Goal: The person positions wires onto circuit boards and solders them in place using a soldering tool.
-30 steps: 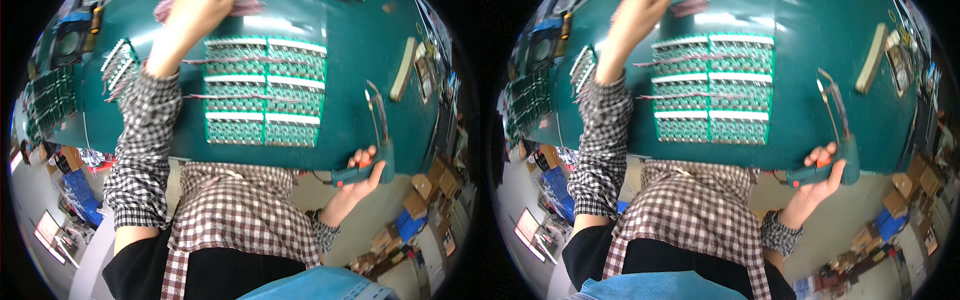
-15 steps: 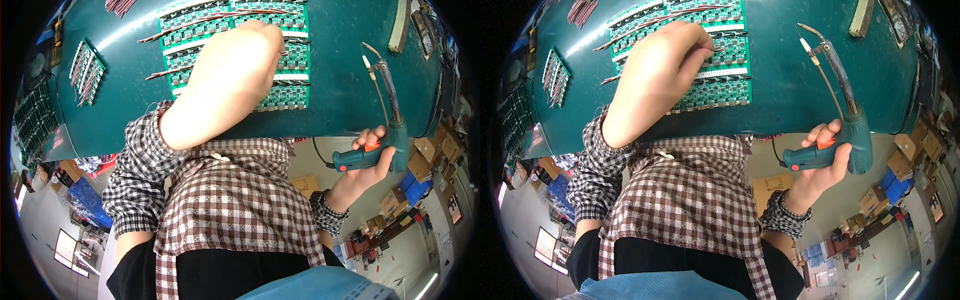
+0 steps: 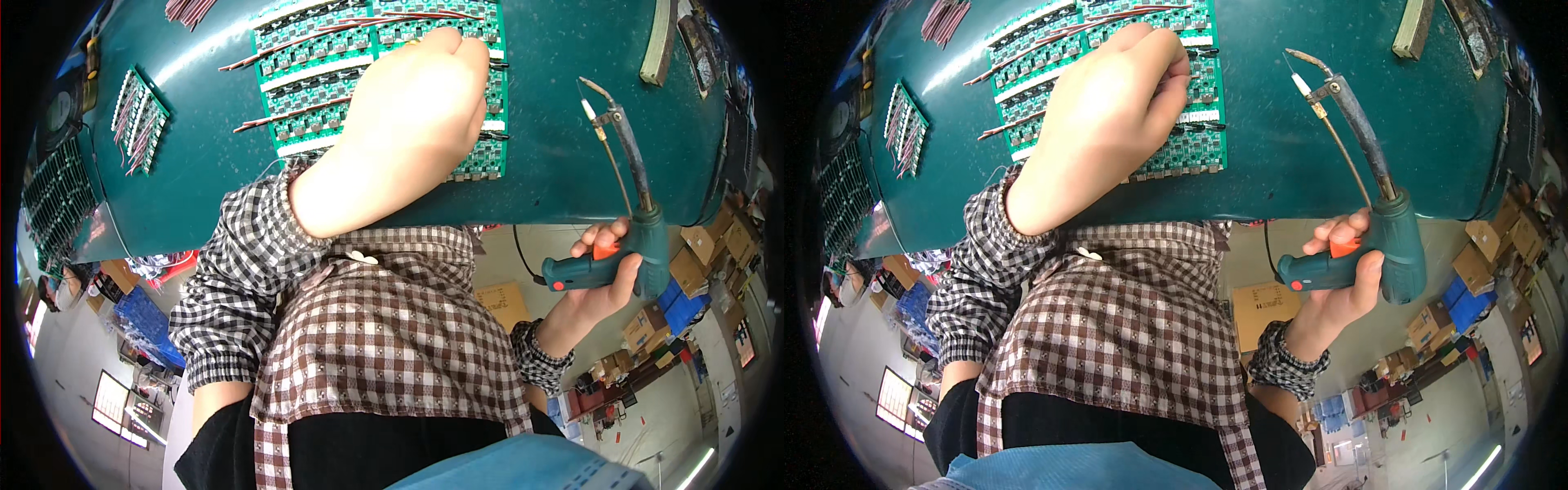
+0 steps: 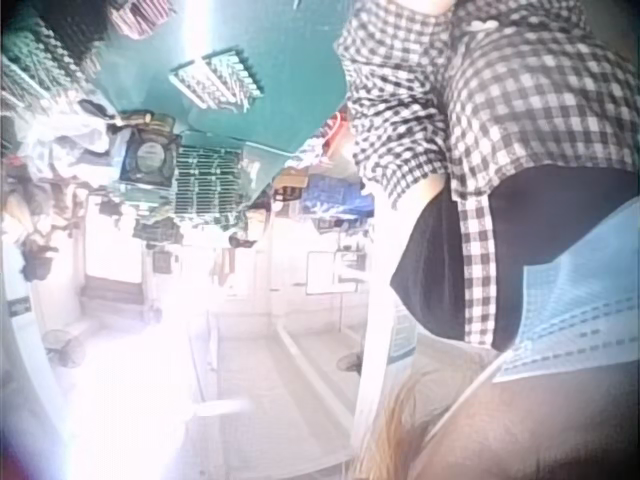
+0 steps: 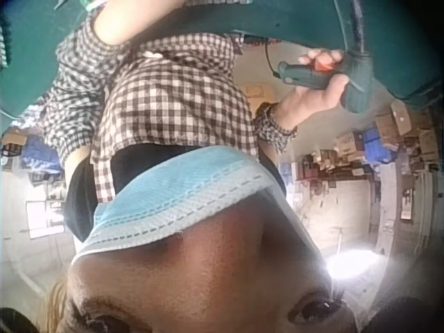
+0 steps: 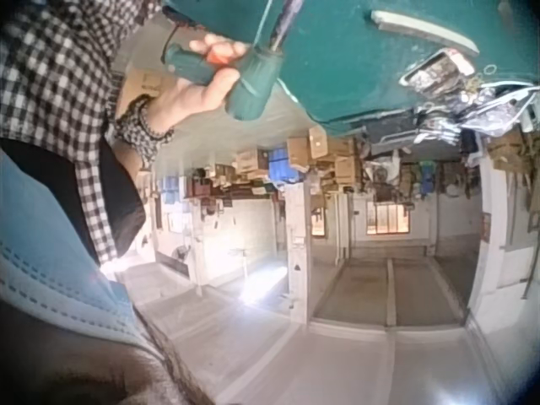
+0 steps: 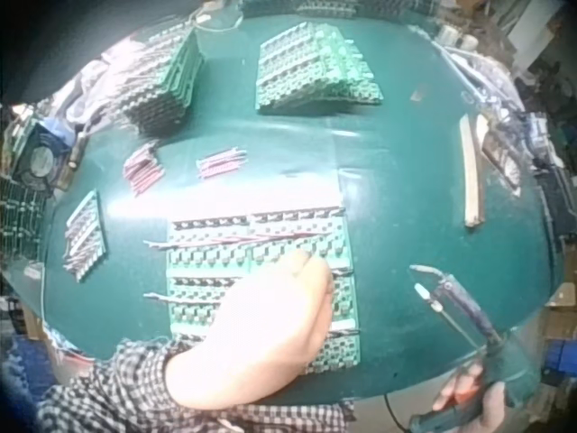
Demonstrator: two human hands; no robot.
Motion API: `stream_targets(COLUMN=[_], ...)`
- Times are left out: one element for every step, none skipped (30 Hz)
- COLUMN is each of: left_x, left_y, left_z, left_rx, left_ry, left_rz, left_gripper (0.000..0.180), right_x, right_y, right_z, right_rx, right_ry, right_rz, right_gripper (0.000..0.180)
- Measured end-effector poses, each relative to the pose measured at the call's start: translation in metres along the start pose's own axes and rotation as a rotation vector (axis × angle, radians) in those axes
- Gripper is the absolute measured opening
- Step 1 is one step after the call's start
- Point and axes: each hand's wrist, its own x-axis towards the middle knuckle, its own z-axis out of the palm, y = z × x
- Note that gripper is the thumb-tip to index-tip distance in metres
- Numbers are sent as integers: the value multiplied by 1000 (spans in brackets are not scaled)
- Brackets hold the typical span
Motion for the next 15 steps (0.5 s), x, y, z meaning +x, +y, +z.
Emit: stream_targets(left_x=[0,0,0,1,1,2,2,1,1,1,1,1,1,2,2], left_y=[0,1,1,0,-2,-3,-4,-4,-4,-4,-4,-4,-5,-6,-7], left_z=[1,1,1,2,4,7,9,10,11,11,11,12,13,13,14], left_rx=[-1,-28,-58,-60,-53,-46,-48,-42,-35,-37,-44,-51,-53,-57,-61], left_ry=[-1,31,62,60,62,63,61,66,71,70,88,105,105,109,114], left_rz=[0,8,15,15,19,22,21,11,1,0,3,7,6,17,27], left_gripper=[6,6,7,7,7,8,8,9,10,10,10,10,10,10,11], right_x=[-1,-3,-4,-5,-6,-6,-7,-7,-8,-9,-10,-12,-14,-14,-14], right_y=[0,0,-1,-3,-4,-4,-5,-6,-6,-7,-9,-9,-10,-11,-12], right_z=[1,1,2,3,6,8,11,13,16,17,17,17,17,20,25], right_rx=[-15,-15,-44,-74,-75,-112,-149,-151,-172,-193,-195,-252,-308,-310,-341], right_ry=[21,23,20,18,20,53,86,87,107,127,127,89,51,52,53], right_rz=[0,1,-7,-15,-13,-19,-25,-24,-21,-19,-17,-19,-20,-19,-24], right_gripper=[42,42,43,43,43,44,45,45,45,45,45,45,45,45,44])
